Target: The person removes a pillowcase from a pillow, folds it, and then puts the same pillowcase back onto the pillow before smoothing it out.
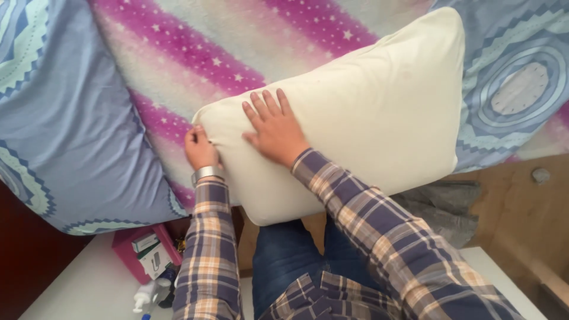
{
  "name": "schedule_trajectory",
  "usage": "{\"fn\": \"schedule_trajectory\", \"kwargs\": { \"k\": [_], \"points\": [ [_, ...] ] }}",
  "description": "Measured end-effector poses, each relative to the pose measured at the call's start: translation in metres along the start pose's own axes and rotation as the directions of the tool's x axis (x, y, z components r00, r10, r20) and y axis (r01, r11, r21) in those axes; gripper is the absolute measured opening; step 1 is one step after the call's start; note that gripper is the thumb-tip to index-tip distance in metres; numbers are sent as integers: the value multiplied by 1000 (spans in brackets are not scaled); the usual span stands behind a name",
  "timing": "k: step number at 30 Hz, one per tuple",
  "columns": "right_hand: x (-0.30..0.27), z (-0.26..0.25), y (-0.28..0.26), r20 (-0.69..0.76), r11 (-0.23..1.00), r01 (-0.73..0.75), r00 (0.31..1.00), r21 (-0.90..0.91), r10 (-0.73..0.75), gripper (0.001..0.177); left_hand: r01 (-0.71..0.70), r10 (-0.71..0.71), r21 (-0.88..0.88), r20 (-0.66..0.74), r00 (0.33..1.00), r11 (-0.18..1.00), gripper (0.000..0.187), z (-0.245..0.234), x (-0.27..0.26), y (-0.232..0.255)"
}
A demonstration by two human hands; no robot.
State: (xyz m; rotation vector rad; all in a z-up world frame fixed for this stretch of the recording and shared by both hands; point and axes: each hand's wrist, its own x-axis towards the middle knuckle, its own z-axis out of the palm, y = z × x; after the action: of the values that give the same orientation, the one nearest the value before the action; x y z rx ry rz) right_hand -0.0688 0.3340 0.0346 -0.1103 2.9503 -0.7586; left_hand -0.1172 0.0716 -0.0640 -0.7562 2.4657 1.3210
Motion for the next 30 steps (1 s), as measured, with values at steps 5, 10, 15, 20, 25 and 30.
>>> {"fn": "schedule_trajectory", "kwargs": {
  "k": [5,10,15,20,25,30],
  "points": [
    [-64,-29,143,-87,976,-218,972,-3,217,50,-24,27,49,-50,998,998,24,-10,6,2],
    [-114,-146,223,131,743,-669,736,-11,664,56,-214,262,298,-130,956,930,30,11,-20,56],
    [-156,-110,187,-21,798,-593,801,101,598,59,-567,485,604,316,816,560,45,94,-86,102],
    [-189,-118,131,-55,821,-392,890,415,453,49,-627,193,545,649,736,556,84,203,-170,197],
    [-217,-147,178,-96,657,-552,724,513,683,40,-805,231,400,815,531,438,97,282,-243,215],
    [-143,-162,190,-299,821,-426,783,381,545,29,-923,356,302,857,373,240,92,287,-283,193]
  ]
}}
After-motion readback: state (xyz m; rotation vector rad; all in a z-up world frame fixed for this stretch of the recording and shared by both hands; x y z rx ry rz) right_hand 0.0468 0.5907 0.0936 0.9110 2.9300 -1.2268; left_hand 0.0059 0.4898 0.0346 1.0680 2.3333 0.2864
